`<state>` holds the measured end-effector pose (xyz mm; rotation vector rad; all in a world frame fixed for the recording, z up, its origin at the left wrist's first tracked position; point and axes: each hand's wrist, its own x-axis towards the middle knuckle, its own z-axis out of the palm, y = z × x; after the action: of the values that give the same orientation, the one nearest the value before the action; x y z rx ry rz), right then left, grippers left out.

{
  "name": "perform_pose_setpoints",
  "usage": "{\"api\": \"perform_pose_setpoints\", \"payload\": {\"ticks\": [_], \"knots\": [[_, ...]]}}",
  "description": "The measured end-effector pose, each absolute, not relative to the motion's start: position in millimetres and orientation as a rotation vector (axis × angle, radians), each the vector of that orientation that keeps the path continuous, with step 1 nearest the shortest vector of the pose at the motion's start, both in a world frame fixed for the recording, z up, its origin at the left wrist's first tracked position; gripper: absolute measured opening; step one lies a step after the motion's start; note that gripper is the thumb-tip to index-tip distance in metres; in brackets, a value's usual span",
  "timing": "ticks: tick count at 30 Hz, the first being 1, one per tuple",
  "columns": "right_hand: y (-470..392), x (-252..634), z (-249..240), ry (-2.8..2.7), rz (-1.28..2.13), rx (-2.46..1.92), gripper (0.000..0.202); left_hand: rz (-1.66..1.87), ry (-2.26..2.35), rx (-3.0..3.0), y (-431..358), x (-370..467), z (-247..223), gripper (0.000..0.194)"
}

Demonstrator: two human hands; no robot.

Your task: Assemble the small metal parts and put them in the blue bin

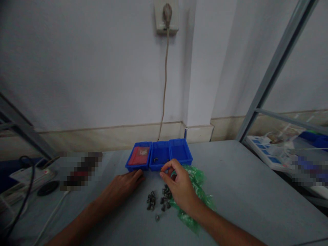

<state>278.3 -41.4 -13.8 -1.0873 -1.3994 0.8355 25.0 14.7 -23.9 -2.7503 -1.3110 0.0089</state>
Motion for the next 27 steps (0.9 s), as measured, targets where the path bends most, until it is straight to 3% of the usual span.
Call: {"api": "perform_pose_setpoints", "payload": {"ticks": [11,18,27], "knots": [[-35,278,-15,-1.140,1.283,-0.948,0.034,0.000,-1.351,-2.767,16,25,-24,0.020],[-28,285,-15,-0.820,1.616,-0.736,0.032,0.037,-1.418,-2.723,12,30,-17,0.025],[-30,285,-9,-0.775,1.638,-0.713,0.033,0.057,-1.567,-2.607,9,32,-17,0.036]]}}
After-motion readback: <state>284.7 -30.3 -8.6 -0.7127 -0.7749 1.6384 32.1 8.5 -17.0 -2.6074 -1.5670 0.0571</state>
